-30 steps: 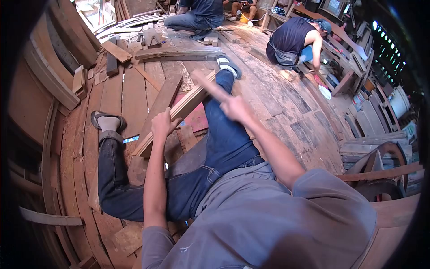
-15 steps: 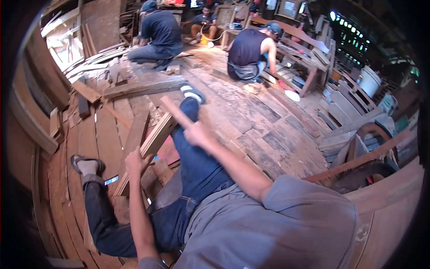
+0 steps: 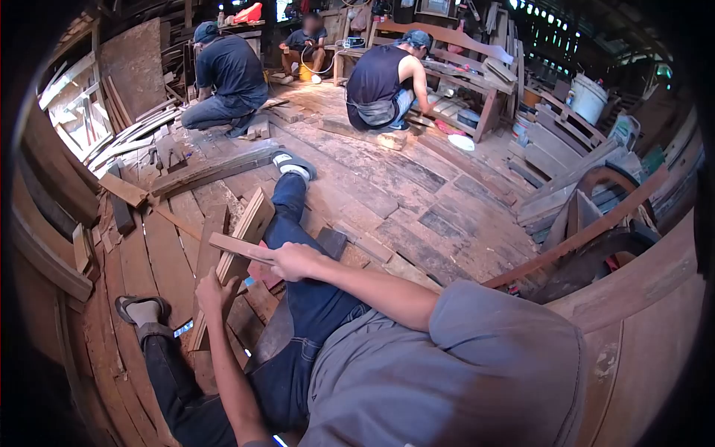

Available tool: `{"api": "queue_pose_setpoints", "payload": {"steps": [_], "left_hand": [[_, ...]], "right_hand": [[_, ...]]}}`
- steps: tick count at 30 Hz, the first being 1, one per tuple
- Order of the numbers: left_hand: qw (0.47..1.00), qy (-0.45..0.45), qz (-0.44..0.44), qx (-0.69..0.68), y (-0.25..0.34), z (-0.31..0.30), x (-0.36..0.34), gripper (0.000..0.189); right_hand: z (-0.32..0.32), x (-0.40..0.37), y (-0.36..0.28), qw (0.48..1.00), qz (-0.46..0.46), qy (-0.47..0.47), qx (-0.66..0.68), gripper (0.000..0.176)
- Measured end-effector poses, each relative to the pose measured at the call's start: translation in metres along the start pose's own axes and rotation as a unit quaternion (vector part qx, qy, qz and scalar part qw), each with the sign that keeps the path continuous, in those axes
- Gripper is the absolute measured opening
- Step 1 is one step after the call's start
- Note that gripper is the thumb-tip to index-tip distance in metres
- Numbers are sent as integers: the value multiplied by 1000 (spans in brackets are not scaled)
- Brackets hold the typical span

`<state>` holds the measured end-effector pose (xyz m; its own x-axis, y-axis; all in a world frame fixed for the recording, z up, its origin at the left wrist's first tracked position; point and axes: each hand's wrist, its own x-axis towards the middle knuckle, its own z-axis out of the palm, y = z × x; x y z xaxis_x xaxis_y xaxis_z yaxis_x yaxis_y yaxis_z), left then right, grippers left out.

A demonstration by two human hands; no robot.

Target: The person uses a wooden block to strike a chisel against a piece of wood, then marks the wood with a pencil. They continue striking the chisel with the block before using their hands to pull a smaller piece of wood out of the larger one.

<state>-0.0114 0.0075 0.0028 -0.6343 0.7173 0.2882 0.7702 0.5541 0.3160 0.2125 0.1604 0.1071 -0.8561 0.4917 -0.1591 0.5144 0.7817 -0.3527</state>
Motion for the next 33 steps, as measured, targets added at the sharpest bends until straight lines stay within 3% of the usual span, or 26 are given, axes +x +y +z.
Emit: {"api": "queue_pose_setpoints", "payload": {"steps": [3, 5, 7, 9, 10, 13, 17, 18, 19, 20, 21, 23, 26, 29, 31, 32, 33], "left_hand": [[1000, 12, 5, 20, -1, 7, 0, 64], [1000, 16, 2, 23, -3, 10, 2, 65], [1000, 2, -2, -4, -1, 2, 3, 61], [1000, 2, -3, -11, 0, 0, 2, 60], [1000, 7, 0, -2, -1, 4, 2, 60], [1000, 2, 5, 13, 1, 6, -3, 60], [1000, 14, 16, 5, -4, 10, 1, 60], [1000, 13, 10, -2, -3, 7, 2, 60], [1000, 12, 6, -9, -1, 3, 2, 60], [1000, 7, 4, -14, 0, 1, 0, 60], [1000, 8, 4, -9, 0, 3, -2, 59], [1000, 14, 7, 2, 0, 4, -1, 59], [1000, 8, 3, -11, 4, -1, -1, 58], [1000, 17, -3, -21, 1, 2, -1, 58], [999, 18, -7, -25, -2, 3, 1, 58], [1000, 15, -4, -24, -1, 4, 0, 59], [1000, 13, -1, -22, 1, 2, 0, 59]], "right_hand": [[-26, 4, 12, 1000, 18, 9, -18, 65], [-26, 33, 37, 995, 37, 91, 4, 63], [-18, 41, 30, 992, 69, 104, -8, 63], [21, 52, 23, 996, 67, 40, -37, 59], [7, 16, 5, 999, -25, 33, -16, 54], [-34, -1, 6, 999, -13, -12, -44, 58], [-37, 43, 61, 988, 47, 144, 39, 67], [-23, 44, 49, 980, 54, 185, -38, 54], [2, 56, 53, 987, 90, 115, -63, 39], [11, 44, 40, 998, 49, 21, -26, 50], [7, 10, 13, 1000, 16, 3, 3, 50], [-3, -21, -6, 999, -20, 9, 29, 52], [-10, 15, 31, 998, 38, 39, 17, 60], [-22, 23, 30, 995, 29, 100, -8, 53], [26, 53, 43, 997, 47, 53, -25, 62], [28, 37, 35, 999, -1, 39, -4, 65], [12, 3, 11, 999, -38, 33, 16, 56]]}}
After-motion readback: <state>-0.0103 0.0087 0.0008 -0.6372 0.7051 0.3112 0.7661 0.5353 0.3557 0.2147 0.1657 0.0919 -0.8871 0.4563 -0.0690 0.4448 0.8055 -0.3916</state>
